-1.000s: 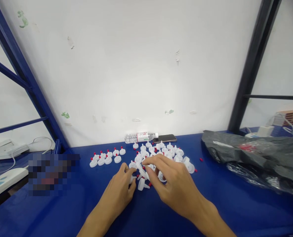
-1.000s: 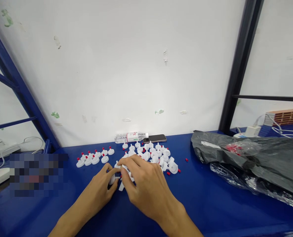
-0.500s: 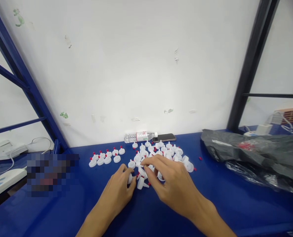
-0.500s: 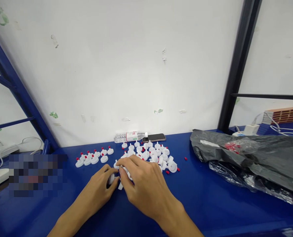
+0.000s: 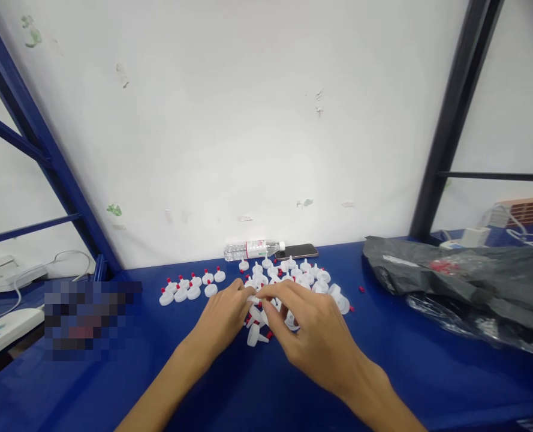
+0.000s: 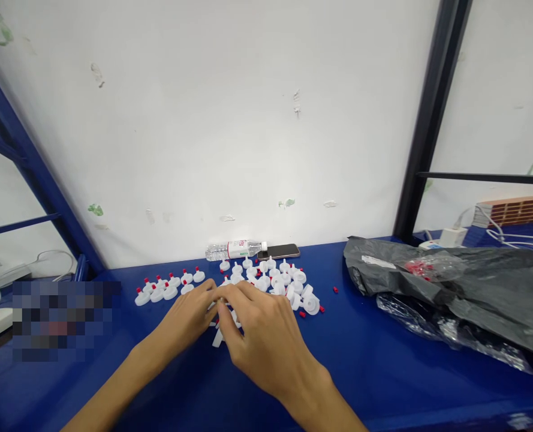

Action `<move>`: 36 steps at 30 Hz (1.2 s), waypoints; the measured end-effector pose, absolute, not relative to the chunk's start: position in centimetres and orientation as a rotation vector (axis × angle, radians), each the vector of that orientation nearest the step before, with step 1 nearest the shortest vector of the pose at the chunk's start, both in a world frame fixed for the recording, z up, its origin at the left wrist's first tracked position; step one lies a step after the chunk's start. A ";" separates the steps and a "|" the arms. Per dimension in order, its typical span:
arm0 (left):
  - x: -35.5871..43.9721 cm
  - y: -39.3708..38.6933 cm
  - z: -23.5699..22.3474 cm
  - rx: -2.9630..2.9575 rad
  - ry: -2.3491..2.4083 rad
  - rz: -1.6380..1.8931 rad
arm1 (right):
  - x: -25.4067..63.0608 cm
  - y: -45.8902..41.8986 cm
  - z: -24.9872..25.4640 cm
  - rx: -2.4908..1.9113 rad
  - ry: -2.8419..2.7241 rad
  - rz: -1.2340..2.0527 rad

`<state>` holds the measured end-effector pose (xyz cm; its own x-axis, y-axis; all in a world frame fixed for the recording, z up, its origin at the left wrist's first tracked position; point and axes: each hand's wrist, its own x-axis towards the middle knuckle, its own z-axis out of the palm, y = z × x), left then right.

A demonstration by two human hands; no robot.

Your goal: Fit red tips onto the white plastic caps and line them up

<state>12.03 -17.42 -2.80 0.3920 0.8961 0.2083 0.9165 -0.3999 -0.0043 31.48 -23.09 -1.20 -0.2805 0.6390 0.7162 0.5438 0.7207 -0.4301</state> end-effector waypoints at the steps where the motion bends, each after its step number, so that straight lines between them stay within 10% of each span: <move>1: 12.0 -17.3 -2.9 -2.518 -1.638 -0.264 | 31.5 -23.1 -1.2 -0.912 -1.950 0.121; 36: 10.9 -17.6 -3.4 -2.599 -1.577 -0.845 | 37.7 -20.9 0.9 -1.271 -1.689 0.018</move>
<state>10.93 -17.61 -3.39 0.3570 0.8268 0.4348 0.8196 -0.5005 0.2788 37.73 -20.93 0.88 0.0311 0.7360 0.6762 0.7211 0.4520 -0.5251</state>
